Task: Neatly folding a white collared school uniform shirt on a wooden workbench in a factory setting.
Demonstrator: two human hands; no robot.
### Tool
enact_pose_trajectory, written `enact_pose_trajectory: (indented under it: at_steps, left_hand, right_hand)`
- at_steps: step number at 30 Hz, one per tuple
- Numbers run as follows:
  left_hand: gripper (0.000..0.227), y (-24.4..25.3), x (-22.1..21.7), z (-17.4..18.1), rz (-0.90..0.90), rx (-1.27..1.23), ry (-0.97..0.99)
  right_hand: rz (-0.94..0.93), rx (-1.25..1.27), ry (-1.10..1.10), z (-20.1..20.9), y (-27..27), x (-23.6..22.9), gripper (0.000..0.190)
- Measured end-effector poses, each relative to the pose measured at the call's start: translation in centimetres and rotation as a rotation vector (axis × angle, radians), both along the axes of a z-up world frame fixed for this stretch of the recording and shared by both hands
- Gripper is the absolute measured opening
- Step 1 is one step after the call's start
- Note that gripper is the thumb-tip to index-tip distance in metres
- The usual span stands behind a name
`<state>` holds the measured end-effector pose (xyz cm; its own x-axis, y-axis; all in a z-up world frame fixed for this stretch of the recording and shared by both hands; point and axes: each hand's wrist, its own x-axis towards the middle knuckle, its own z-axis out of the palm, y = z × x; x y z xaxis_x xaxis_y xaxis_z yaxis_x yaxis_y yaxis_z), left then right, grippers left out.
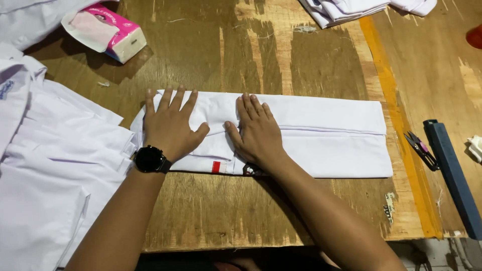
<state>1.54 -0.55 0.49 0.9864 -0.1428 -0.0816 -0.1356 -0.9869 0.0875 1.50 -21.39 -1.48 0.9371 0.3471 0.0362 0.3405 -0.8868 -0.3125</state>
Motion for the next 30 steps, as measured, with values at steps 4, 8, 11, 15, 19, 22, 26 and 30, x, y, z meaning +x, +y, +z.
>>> enact_pose_trajectory:
  at_steps: [4,8,11,15,19,22,26,30]
  left_hand:
    - [0.089,-0.2,0.4,-0.5,0.0,0.058,0.017]
    - [0.075,-2.0,0.3,0.3,-0.195,-0.062,-0.076]
    - [0.066,-2.9,0.1,-0.6,-0.314,-0.123,-0.048]
    - [0.065,-3.1,0.2,-0.2,-0.276,-0.105,0.045]
    - [0.065,-3.0,0.3,-0.4,-0.28,-0.085,0.06]
    - [0.064,-2.9,0.3,-0.6,-0.272,-0.069,0.064]
    - [0.064,-2.9,0.4,-0.7,-0.262,-0.05,0.076]
    - [0.065,-2.7,0.9,-1.0,-0.262,-0.071,0.08]
  right_hand:
    - [-0.089,-0.068,0.058,0.6,0.0,-0.2,0.088]
    - [-0.086,-0.026,0.095,1.0,-0.7,0.1,0.093]
    - [-0.13,-0.066,0.165,1.7,-3.3,0.5,0.095]
    - [-0.276,-0.135,0.243,3.2,-8.6,0.9,0.091]
    - [-0.381,-0.191,0.264,2.9,-15.5,1.4,0.088]
    - [-0.474,-0.204,0.234,1.9,-19.7,1.7,0.089]
    - [-0.503,-0.238,0.218,1.0,-22.5,1.8,0.082]
    - [-0.53,-0.016,0.002,2.0,-24.5,-0.2,0.071]
